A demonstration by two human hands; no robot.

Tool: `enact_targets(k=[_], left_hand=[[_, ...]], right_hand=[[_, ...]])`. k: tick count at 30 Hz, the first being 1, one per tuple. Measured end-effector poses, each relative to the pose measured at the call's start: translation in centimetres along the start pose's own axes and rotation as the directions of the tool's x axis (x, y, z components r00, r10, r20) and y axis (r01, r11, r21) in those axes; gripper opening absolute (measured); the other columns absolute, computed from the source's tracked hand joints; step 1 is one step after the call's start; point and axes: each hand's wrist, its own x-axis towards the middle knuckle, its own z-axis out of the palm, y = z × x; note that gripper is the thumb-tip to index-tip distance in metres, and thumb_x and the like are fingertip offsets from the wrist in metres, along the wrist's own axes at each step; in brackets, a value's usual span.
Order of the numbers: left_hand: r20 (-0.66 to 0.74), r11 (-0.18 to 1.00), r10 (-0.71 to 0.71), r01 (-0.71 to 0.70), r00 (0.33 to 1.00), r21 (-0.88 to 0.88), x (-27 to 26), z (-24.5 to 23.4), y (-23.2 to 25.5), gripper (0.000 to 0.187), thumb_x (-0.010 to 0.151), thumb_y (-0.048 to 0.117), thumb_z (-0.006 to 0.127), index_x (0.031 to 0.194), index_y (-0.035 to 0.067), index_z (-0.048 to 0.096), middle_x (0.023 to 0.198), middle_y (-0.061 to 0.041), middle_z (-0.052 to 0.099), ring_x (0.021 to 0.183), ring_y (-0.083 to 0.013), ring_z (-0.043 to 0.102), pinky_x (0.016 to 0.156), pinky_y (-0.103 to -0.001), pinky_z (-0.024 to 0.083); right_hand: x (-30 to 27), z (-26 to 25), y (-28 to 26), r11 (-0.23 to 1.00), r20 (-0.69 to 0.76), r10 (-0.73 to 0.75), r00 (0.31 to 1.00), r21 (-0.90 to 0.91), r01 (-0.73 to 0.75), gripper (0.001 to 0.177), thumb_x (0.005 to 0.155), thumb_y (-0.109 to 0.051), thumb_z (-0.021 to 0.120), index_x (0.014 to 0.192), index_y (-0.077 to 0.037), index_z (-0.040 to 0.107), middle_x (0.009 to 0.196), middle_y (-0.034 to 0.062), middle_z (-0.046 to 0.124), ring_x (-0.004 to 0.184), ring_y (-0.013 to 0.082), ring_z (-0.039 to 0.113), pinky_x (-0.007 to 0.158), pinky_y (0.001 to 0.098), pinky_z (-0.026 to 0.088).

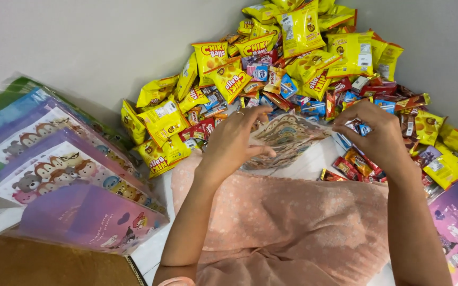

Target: The person is manually packing individual snack packets into small decorative plastic bags while sitting on the floor.

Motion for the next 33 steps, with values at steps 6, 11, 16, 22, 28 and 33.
enact_targets(k=[6,11,16,22,28,33], left_hand=[[0.017,0.981,-0.177,0.175,0.984,0.087,0.4,0.8,0.4,0.035,0.084,0.011,0.077,0.115,0.024,0.067,0.091,0.006,0.079,0.082,-0.0269,0.074,0.057,-0.048,0.053],[-0.225,0.896,-0.067,0.158,0.972,0.415,0.0,1.6,1.3,0.038,0.074,0.013,0.087,0.110,0.016,0.074,0.088,-0.005,0.076,0.078,-0.0265,0.072,0.062,-0.042,0.055],[-0.149,0.916,0.032,0.031,0.988,0.401,1.8,4.6,3.0,0.071,0.069,0.033,0.091,0.128,0.008,0.061,0.111,-0.009,0.074,0.109,-0.0267,0.068,0.097,-0.047,0.043],[-0.159,0.848,0.098,0.001,0.982,0.530,3.9,7.3,1.8,0.017,0.079,0.001,0.076,0.085,0.018,0.076,0.073,0.001,0.072,0.087,-0.0216,0.069,0.109,-0.043,0.035],[-0.399,0.787,0.286,0.024,0.871,0.616,2.5,-3.1,4.6,0.010,0.084,0.011,0.071,0.082,0.021,0.072,0.075,0.002,0.068,0.079,-0.0234,0.062,0.111,-0.048,0.035],[-0.442,0.708,0.452,-0.010,0.774,0.706,-1.9,-12.8,9.5,0.025,0.097,-0.006,0.072,0.083,0.014,0.069,0.071,0.000,0.052,0.075,-0.0248,0.054,0.110,-0.051,0.035]], right_hand=[[-0.6,0.0,0.2,0.999,-0.049,0.033,0.998,0.036,-0.032,0.014,0.092,-0.001,0.081,0.101,-0.002,0.069,0.100,0.0122,0.071,0.098,0.0250,0.068,0.092,0.0378,0.056],[-1.0,0.1,0.2,0.998,-0.117,0.043,0.992,0.053,-0.037,0.014,0.095,0.001,0.080,0.102,-0.001,0.068,0.100,0.0136,0.071,0.097,0.0253,0.070,0.092,0.0388,0.057],[-1.0,0.9,-0.1,0.997,-0.149,0.036,0.988,0.072,-0.025,0.015,0.094,0.003,0.082,0.100,0.000,0.068,0.098,0.0126,0.071,0.095,0.0252,0.067,0.089,0.0381,0.054],[-2.1,2.4,0.4,0.989,-0.275,0.034,0.961,0.150,0.008,0.029,0.096,0.007,0.080,0.114,0.004,0.058,0.110,0.0196,0.061,0.102,0.0303,0.064,0.095,0.0401,0.056],[-8.3,6.4,8.8,0.914,-0.133,0.386,0.913,0.187,-0.360,0.040,0.105,-0.018,0.065,0.133,-0.001,0.041,0.120,0.0201,0.057,0.106,0.0349,0.061,0.089,0.0457,0.047],[-22.4,19.8,30.6,0.838,0.532,0.145,0.834,-0.515,0.182,0.054,0.090,-0.035,0.061,0.143,-0.048,0.053,0.153,-0.0018,0.049,0.081,0.0287,0.077,0.061,0.0448,0.060]])
